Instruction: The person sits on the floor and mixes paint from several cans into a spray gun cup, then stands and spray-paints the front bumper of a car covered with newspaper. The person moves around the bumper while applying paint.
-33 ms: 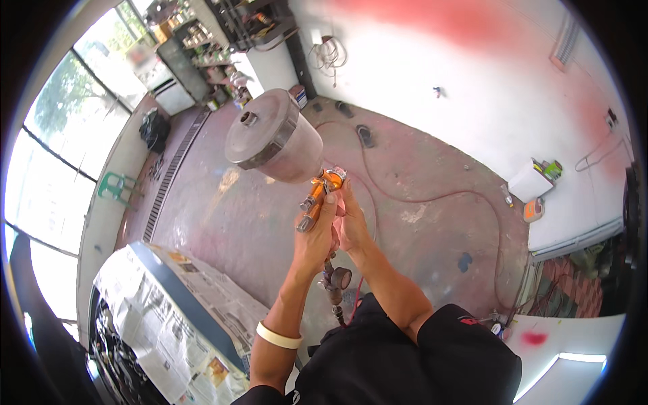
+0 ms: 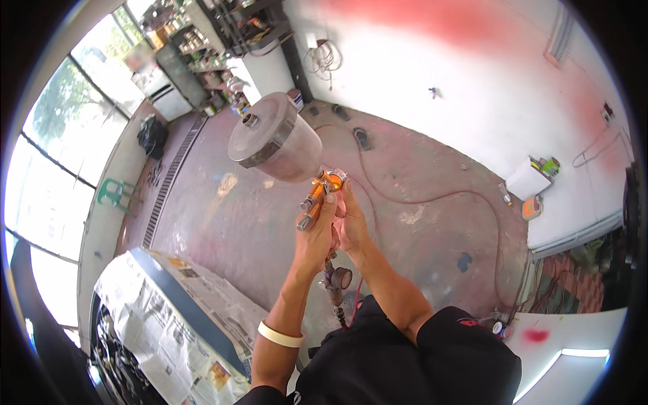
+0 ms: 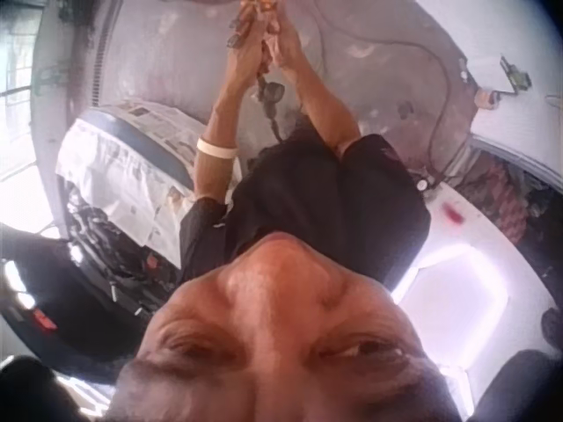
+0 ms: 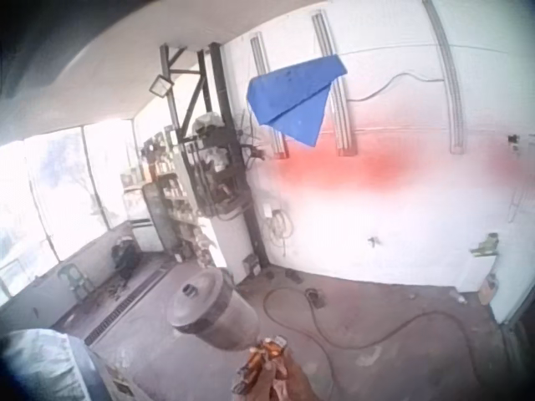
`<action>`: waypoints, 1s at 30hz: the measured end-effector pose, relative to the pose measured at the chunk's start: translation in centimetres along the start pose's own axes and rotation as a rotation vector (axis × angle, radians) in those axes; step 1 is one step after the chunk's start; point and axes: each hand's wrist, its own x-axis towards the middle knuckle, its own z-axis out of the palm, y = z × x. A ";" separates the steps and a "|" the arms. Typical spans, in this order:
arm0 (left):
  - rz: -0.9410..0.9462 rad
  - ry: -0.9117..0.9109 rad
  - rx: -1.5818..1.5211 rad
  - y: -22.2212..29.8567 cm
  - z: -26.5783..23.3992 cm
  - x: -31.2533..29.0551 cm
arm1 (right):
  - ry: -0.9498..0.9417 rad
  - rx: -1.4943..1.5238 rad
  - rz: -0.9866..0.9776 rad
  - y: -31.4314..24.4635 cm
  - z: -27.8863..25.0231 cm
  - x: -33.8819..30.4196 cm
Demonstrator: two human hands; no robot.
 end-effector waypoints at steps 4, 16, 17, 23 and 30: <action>-0.026 -0.089 0.034 -0.5 2.4 2.4 | 0.047 -0.035 -0.063 -2.7 -0.9 0.1; -0.056 -0.072 -0.004 -2.0 5.3 2.5 | -0.233 0.147 -0.039 -4.4 -3.9 -1.0; -0.059 -0.063 0.000 -2.0 5.0 2.5 | 0.048 0.071 -0.085 -3.8 -2.3 -1.2; -0.023 -0.077 0.067 -3.1 3.9 2.7 | 0.090 0.026 -0.084 -2.3 -4.4 -0.8; 0.052 0.064 0.163 -4.4 3.4 1.6 | 0.547 -0.125 -0.102 -1.3 -6.8 -2.8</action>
